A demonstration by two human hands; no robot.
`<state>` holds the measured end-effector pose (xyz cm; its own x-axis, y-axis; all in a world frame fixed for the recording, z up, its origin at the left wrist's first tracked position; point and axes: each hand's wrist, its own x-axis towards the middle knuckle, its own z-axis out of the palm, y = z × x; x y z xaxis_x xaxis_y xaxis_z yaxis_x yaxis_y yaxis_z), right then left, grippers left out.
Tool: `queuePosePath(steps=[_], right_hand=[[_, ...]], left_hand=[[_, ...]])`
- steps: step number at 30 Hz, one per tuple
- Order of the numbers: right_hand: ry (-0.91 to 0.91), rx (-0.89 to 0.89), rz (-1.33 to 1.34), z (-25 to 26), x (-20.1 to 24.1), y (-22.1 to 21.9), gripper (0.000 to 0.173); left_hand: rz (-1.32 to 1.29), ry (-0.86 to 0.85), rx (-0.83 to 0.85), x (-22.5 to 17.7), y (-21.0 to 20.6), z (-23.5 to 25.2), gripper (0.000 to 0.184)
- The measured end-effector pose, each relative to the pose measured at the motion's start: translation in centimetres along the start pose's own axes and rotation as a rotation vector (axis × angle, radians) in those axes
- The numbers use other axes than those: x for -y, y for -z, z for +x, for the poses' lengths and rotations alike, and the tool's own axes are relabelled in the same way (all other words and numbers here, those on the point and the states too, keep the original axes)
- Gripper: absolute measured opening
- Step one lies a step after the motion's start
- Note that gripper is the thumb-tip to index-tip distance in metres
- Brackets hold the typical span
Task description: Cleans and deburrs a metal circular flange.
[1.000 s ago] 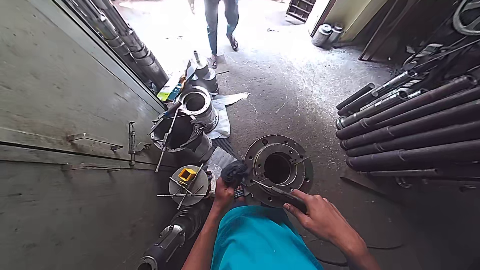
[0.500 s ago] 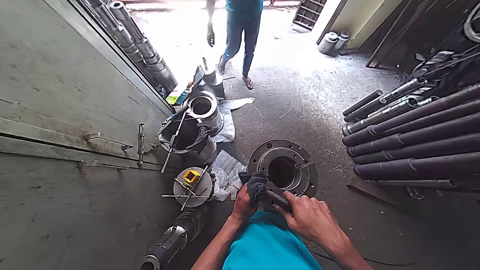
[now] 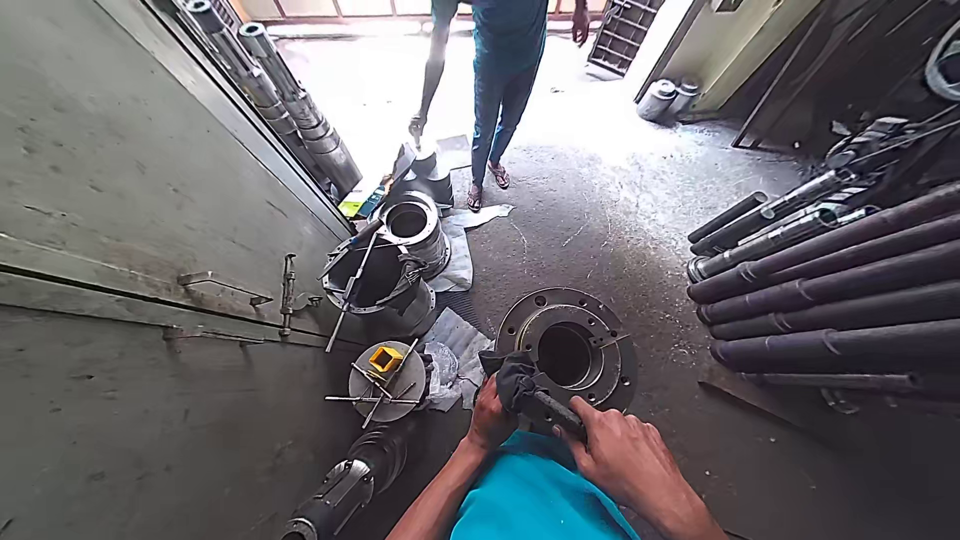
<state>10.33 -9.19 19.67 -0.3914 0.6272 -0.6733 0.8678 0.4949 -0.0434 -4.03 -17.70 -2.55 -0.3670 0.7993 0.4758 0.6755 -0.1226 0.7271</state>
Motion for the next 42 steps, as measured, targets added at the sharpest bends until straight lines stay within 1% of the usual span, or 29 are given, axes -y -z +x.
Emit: queuePosePath(steps=[3, 5, 7, 9, 10, 11, 12, 14, 18, 20, 22, 24, 25, 29, 32, 38, 42], right_hand=[[0.011, 0.007, 0.077, 0.6, -1.1, -0.4, 0.049], [0.051, -0.023, 0.191, 0.7, -2.6, -1.1, 0.049], [0.077, -0.099, 0.327, 0.6, -4.9, -1.4, 0.050], [0.066, -0.157, 0.387, 0.4, -6.5, -1.2, 0.048], [0.051, -0.173, 0.385, 0.3, -6.9, -0.9, 0.047], [0.040, -0.173, 0.374, 0.2, -7.0, -0.5, 0.046], [0.037, -0.158, 0.358, 0.1, -7.1, -0.3, 0.046], [0.041, -0.108, 0.329, 0.2, -7.3, 0.3, 0.047], [0.059, -0.034, 0.240, 0.5, -6.2, 1.2, 0.047], [0.047, -0.020, 0.188, 1.1, -5.2, 1.5, 0.047], [0.032, 0.015, 0.164, 1.7, -4.5, 1.9, 0.046], [0.026, 0.029, 0.138, 2.0, -4.2, 2.3, 0.046], [0.020, 0.030, 0.129, 2.0, -4.1, 2.4, 0.045], [0.011, 0.035, 0.054, 2.1, -3.2, 3.1, 0.044], [0.018, 0.053, -0.023, 2.4, -2.3, 4.0, 0.044], [0.046, 0.090, -0.046, 2.6, -3.0, 4.5, 0.042], [0.053, 0.079, -0.066, 2.6, -3.1, 4.1, 0.042]], left_hand=[[0.013, -0.008, 0.003, 0.0, -0.1, 0.1, 0.023], [0.036, 0.029, -0.010, -0.3, 0.3, 0.4, 0.024], [0.032, 0.175, -0.070, -0.7, 0.8, 0.8, 0.030], [0.014, 0.380, -0.164, -0.3, 2.0, 1.8, 0.040], [-0.017, 0.470, -0.211, 0.1, 2.7, 2.7, 0.041], [-0.057, 0.530, -0.244, 0.7, 3.4, 3.4, 0.038], [-0.092, 0.551, -0.257, 1.2, 3.9, 3.9, 0.036], [-0.112, 0.485, -0.220, 1.4, 4.5, 4.7, 0.034], [-0.141, 0.251, -0.049, -0.2, 4.6, 5.0, 0.037], [-0.151, 0.137, 0.053, -1.3, 3.9, 4.9, 0.039], [-0.156, 0.034, 0.196, -1.8, 2.8, 4.4, 0.040], [-0.064, -0.045, 0.303, -1.6, 1.5, 4.0, 0.040], [-0.019, -0.064, 0.322, -1.4, 0.9, 3.7, 0.041], [0.065, -0.101, 0.234, -0.4, -0.8, 2.6, 0.039], [0.060, -0.110, 0.218, -0.1, -0.9, 2.6, 0.037], [0.034, -0.121, 0.180, 0.0, -0.9, 2.8, 0.038], [0.019, -0.113, 0.158, 0.1, -1.0, 2.6, 0.037]])
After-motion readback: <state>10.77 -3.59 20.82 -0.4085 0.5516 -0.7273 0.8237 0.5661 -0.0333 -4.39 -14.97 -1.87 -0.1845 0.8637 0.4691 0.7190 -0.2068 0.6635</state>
